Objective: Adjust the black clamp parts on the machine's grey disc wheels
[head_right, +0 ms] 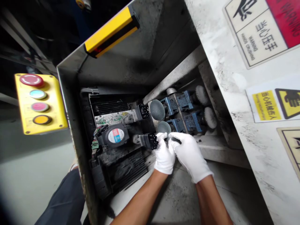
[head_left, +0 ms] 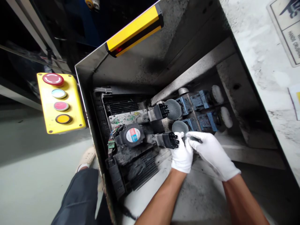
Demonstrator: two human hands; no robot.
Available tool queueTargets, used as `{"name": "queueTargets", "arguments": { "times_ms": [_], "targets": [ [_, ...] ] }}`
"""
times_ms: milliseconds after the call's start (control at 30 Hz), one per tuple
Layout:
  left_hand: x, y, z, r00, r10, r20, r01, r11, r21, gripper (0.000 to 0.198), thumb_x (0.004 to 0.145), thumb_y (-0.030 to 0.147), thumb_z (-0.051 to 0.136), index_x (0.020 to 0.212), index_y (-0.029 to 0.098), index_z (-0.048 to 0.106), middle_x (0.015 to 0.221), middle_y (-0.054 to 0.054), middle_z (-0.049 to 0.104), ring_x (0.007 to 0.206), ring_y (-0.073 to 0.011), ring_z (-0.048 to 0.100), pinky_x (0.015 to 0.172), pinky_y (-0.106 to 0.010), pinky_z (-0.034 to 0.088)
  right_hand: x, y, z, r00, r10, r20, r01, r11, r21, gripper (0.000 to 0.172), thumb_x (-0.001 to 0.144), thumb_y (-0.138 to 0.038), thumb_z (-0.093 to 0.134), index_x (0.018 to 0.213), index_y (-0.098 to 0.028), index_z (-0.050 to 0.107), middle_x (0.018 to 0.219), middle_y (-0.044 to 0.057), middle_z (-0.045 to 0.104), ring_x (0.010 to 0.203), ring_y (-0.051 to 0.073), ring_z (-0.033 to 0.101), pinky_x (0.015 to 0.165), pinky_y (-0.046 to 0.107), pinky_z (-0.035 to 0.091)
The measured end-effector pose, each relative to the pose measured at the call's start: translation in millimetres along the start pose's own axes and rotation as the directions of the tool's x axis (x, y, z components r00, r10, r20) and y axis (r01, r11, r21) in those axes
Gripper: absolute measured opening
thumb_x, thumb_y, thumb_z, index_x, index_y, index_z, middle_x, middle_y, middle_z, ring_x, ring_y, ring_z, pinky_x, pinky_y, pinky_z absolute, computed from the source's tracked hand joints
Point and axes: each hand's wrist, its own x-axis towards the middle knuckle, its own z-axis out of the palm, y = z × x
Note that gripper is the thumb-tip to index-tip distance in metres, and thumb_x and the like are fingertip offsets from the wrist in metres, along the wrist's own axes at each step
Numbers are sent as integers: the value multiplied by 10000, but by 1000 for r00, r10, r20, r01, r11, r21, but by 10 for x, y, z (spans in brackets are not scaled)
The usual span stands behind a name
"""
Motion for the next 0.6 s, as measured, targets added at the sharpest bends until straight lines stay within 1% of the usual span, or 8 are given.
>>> {"name": "queueTargets", "arguments": {
  "times_ms": [100, 167, 267, 367, 433, 500, 567, 600],
  "targets": [
    [4, -8, 21, 1000, -16, -13, 16, 1000, -11, 217, 916, 205, 457, 1083, 174, 593, 1000, -170, 703, 987, -284, 684, 881, -436, 568, -1, 4, 25, 999, -44, 25, 44, 999, -26, 343, 746, -194, 573, 1026, -134, 761, 1063, 101, 757, 1007, 268, 686, 989, 442, 501],
    [7, -6, 36, 999, -28, -42, 27, 999, -23, 210, 926, 218, 437, 1045, 187, 607, 990, -169, 706, 970, -287, 689, 864, -432, 568, -13, 0, 23, 999, -15, 45, 13, 999, 43, 336, 737, -212, 592, 1019, -139, 761, 1059, 95, 759, 1008, 271, 686, 991, 446, 500],
    [19, 16, 47, 995, -42, -86, 37, 998, -58, 204, 934, 250, 431, 970, 209, 628, 979, -147, 714, 963, -291, 691, 857, -444, 564, -32, -21, -26, 996, 38, 87, -56, 975, 214, 311, 711, -268, 644, 977, -157, 760, 1020, 80, 767, 988, 275, 691, 972, 447, 513],
    [33, 39, 37, 991, -54, -120, 43, 995, -93, 208, 936, 254, 439, 915, 201, 639, 969, -157, 716, 943, -303, 692, 853, -474, 563, -30, -59, -88, 995, 85, 47, -94, 962, 256, 319, 673, -315, 700, 943, -152, 752, 953, 83, 768, 903, 269, 702, 897, 430, 549],
    [36, 50, 13, 990, -61, -126, 47, 993, -108, 213, 943, 219, 436, 924, 185, 645, 951, -167, 717, 926, -289, 696, 856, -468, 566, -17, -86, -105, 992, 120, 28, -123, 959, 254, 347, 656, -317, 714, 957, -150, 749, 914, 79, 766, 846, 261, 703, 822, 415, 572],
    [29, 59, -21, 993, -53, -107, 40, 992, -118, 186, 938, 195, 469, 959, 175, 652, 945, -152, 722, 939, -262, 697, 889, -441, 566, -4, -104, -98, 987, 151, 59, -162, 932, 325, 383, 650, -313, 727, 993, -145, 740, 899, 76, 763, 837, 259, 704, 783, 405, 582],
    [11, 70, -49, 996, -42, -72, 33, 993, -117, 178, 906, 221, 561, 1044, 156, 653, 1008, -149, 720, 1009, -262, 684, 946, -441, 550, 1, -108, -83, 979, 178, 101, -204, 890, 407, 442, 649, -318, 748, 1053, -138, 723, 928, 84, 760, 862, 261, 703, 767, 400, 586],
    [-2, 74, -55, 998, -40, -56, 34, 993, -112, 237, 882, 240, 606, 1096, 147, 646, 1058, -155, 713, 1055, -273, 670, 974, -454, 537, 1, -106, -77, 974, 189, 121, -223, 876, 428, 474, 651, -319, 758, 1086, -136, 714, 958, 91, 757, 870, 260, 701, 755, 395, 588]
  ]
}}
